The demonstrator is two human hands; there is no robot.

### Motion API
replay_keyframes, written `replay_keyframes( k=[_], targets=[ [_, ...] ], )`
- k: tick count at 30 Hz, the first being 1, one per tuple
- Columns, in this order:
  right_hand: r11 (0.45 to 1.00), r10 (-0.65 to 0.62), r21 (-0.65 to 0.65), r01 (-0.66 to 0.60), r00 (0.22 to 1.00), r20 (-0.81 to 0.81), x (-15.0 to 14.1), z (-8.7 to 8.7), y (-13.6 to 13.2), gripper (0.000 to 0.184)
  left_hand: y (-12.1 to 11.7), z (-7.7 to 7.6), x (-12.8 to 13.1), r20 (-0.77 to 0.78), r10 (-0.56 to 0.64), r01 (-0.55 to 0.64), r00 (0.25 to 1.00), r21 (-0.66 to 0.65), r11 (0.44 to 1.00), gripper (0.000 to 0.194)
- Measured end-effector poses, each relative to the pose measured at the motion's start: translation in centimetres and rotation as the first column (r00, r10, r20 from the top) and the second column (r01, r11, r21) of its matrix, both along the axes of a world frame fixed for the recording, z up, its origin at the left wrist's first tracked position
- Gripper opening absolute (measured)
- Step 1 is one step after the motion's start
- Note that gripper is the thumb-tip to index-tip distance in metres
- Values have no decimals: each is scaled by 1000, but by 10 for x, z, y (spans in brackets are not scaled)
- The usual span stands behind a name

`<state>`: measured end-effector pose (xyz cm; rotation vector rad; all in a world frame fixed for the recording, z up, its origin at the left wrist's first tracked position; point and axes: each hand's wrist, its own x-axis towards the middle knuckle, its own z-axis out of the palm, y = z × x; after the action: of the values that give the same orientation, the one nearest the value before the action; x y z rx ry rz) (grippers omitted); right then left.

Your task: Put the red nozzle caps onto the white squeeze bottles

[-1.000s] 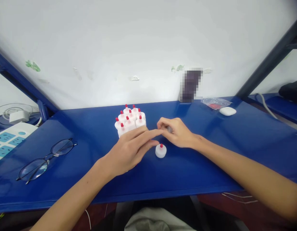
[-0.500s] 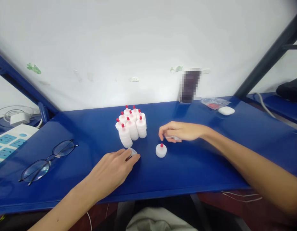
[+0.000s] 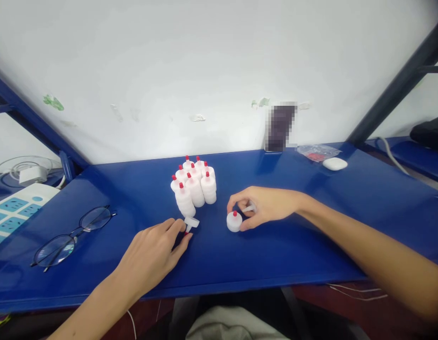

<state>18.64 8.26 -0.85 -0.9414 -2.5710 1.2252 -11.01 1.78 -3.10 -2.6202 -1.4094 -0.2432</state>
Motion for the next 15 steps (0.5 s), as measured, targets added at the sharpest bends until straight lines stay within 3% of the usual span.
replay_keyframes(
  k=[4,8,15],
  targets=[
    [986,-72,151,74,997,-20,-10,-7,-6,29,-3,2,9,87,-64,70,994,-64,996,21],
    [953,-105,283,110,994,-32,-21,-13,-13,30,-5,18,26,207,-160,179,965,-75,981,22],
    [936,-94,338,100,995,-33,-26,-13,-17,29,21,41,56,173,-228,247,958,-94,965,29]
  ],
)
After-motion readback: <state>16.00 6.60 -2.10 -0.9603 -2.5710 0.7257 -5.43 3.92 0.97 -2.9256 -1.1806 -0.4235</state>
